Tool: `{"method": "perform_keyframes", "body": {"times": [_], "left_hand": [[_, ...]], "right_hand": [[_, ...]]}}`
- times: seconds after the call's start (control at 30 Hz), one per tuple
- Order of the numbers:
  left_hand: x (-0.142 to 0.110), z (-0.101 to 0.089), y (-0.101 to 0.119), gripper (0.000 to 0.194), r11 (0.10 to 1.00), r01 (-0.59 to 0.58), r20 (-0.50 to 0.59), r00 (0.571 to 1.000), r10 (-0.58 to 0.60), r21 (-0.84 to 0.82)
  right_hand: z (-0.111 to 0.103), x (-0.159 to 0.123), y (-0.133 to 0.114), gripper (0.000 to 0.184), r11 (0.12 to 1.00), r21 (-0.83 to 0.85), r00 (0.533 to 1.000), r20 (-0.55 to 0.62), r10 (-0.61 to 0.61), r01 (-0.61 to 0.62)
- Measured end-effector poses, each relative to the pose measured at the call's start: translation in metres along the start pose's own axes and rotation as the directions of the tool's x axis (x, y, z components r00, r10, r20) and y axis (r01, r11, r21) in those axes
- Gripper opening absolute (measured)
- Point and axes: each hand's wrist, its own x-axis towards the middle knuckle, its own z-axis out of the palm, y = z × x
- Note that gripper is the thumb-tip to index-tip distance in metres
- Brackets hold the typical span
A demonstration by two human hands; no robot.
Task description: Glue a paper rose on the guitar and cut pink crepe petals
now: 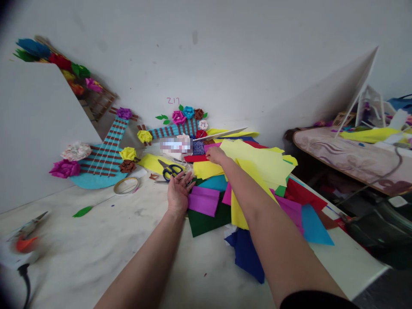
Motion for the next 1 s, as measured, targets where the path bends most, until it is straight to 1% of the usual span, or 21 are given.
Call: {"method": "perform_keyframes", "body": {"times": [0.07, 0.17, 0.23, 0.3, 0.37, 0.43, 0.57, 0.67, 0.83, 0.93, 1.0], "left_hand": [[0.0, 0.0, 0.0, 0.042, 1.0, -0.003, 0.001, 1.0, 0.003, 0.001], [0.001, -0.002, -0.002, 0.043, 1.0, -0.013, 0.013, 1.0, 0.013, 0.004], [0.001, -0.002, -0.002, 0.044, 1.0, -0.015, 0.018, 1.0, 0.014, 0.01], [0.002, -0.003, -0.003, 0.045, 1.0, -0.015, 0.02, 1.0, 0.015, 0.014], [0.002, -0.003, -0.003, 0.046, 1.0, -0.017, 0.022, 1.0, 0.017, 0.014], [0.001, -0.002, -0.003, 0.045, 1.0, -0.016, 0.021, 1.0, 0.016, 0.011], [0.001, -0.001, -0.002, 0.044, 1.0, -0.013, 0.012, 1.0, 0.013, 0.005], [0.001, -0.001, -0.002, 0.043, 1.0, -0.01, 0.012, 1.0, 0.01, -0.003], [0.002, -0.002, -0.002, 0.042, 1.0, -0.008, 0.01, 1.0, 0.008, -0.012], [0.001, -0.002, -0.002, 0.043, 1.0, -0.013, 0.012, 1.0, 0.013, -0.003], [0.0, -0.001, -0.002, 0.044, 1.0, -0.01, 0.014, 1.0, 0.01, 0.011]], "right_hand": [[0.001, 0.0, -0.002, 0.037, 1.0, 0.006, 1.0, 0.007, 0.01, -0.01], [0.001, 0.003, -0.008, 0.053, 1.0, -0.019, 0.999, 0.049, 0.005, -0.004], [-0.001, 0.005, -0.014, 0.052, 0.998, -0.056, 0.997, 0.079, -0.017, 0.022], [-0.004, 0.007, -0.02, 0.043, 0.994, -0.097, 0.996, 0.076, -0.037, 0.044], [-0.007, 0.007, -0.024, 0.035, 0.991, -0.123, 0.998, 0.045, -0.043, 0.048], [-0.01, 0.004, -0.025, 0.031, 0.992, -0.123, 0.999, 0.011, -0.03, 0.031], [-0.015, -0.007, -0.02, 0.035, 0.996, -0.083, 0.999, -0.034, 0.03, -0.033], [-0.02, -0.016, -0.016, 0.038, 0.998, 0.022, 0.99, -0.125, 0.068, -0.066], [-0.034, -0.021, -0.016, 0.039, 0.973, 0.207, 0.958, -0.24, 0.154, -0.105], [-0.051, -0.021, -0.02, 0.036, 0.964, 0.251, 0.928, -0.332, 0.17, -0.087], [-0.066, -0.022, -0.024, 0.036, 0.961, 0.253, 0.896, -0.394, 0.205, -0.108]]}}
